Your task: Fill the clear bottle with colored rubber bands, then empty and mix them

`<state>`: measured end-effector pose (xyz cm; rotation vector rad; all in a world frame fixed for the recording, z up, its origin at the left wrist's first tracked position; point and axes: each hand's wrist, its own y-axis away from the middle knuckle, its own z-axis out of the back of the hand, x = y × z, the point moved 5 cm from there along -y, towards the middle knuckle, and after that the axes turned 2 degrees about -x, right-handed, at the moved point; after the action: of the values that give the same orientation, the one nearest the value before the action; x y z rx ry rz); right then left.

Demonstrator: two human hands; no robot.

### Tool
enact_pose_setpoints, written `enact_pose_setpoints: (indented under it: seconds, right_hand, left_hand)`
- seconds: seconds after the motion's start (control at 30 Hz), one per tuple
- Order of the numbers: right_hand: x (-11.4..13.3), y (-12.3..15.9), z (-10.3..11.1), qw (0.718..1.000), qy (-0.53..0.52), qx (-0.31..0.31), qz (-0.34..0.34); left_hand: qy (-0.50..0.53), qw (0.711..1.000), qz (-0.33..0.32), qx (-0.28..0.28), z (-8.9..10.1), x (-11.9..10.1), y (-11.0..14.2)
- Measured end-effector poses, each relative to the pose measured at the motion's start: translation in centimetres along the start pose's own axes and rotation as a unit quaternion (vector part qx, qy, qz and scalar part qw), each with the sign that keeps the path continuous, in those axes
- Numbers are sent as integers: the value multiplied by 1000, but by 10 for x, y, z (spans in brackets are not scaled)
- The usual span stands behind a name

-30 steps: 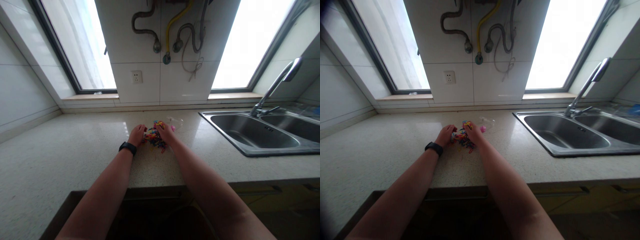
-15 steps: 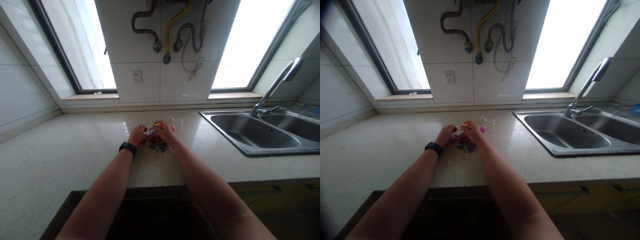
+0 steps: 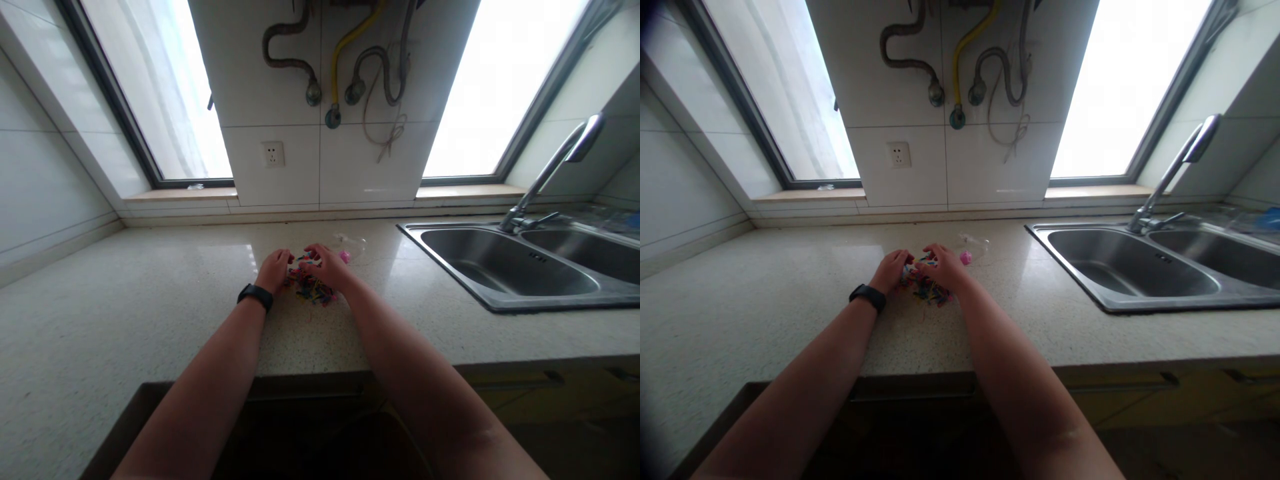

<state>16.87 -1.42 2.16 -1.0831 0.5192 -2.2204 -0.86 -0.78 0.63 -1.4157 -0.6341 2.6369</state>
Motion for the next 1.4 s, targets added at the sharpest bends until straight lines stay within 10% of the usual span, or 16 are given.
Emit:
enact_pose_setpoints:
  seconds: [1.0, 1.4]
  right_hand:
    - [6, -1, 6, 997, 59, -16, 49]
    - [-13, 18, -10, 968, 156, 197, -28]
  left_hand:
    - [-49, 999, -11, 5, 1, -4, 1]
    - [-128, 983, -83, 104, -19, 10, 6]
